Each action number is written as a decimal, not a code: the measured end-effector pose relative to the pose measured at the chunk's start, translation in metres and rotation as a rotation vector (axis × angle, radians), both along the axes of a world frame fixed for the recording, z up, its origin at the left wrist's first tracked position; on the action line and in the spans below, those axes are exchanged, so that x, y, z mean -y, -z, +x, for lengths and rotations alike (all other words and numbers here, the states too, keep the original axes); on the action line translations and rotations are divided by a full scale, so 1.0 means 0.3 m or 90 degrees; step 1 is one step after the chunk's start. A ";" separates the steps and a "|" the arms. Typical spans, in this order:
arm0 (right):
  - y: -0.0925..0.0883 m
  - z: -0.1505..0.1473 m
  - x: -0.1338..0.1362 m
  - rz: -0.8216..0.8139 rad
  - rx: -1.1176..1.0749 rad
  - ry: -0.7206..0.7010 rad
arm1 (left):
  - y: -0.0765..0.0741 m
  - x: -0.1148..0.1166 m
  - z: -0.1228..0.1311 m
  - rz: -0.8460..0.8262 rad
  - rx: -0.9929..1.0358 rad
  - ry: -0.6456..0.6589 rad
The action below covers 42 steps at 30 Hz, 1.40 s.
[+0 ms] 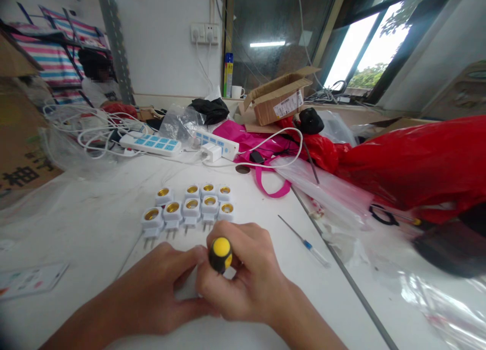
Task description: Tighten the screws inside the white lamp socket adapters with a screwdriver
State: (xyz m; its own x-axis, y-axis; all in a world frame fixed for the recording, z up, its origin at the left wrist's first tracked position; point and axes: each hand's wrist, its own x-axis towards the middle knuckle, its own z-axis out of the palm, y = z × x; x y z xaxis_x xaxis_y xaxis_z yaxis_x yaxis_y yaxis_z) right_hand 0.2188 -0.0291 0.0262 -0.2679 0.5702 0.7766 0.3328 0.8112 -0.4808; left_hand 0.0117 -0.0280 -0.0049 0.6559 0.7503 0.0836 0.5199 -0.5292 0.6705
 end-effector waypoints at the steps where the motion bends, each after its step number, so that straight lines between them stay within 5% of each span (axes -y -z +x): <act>1: 0.001 0.000 0.000 0.000 0.000 0.000 | 0.000 0.000 0.000 0.002 0.001 0.001; 17: 0.000 0.000 -0.003 -0.012 -0.030 -0.014 | 0.010 0.001 -0.008 0.054 -0.001 -0.010; 26: 0.030 0.011 -0.014 -0.071 -0.264 0.050 | -0.006 0.017 -0.020 0.031 0.044 -0.032; 30: 0.031 0.006 -0.037 -0.172 -0.380 0.075 | -0.018 0.003 -0.017 -0.115 0.217 -0.078; 36: 0.016 -0.006 -0.058 -0.291 -0.497 0.014 | -0.046 -0.065 -0.003 -0.548 0.631 -0.234; 42: 0.020 -0.013 -0.030 -0.189 -0.298 -0.027 | -0.099 -0.090 -0.023 -0.818 0.912 -0.314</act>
State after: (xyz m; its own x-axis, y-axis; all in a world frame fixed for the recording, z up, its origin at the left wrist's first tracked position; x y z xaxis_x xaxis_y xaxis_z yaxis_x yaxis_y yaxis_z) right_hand 0.2150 -0.0200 0.0201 0.0393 0.7792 0.6256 -0.0020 0.6261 -0.7797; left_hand 0.0049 -0.0011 0.0248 0.3676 0.8514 -0.3741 -0.7247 0.5143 0.4586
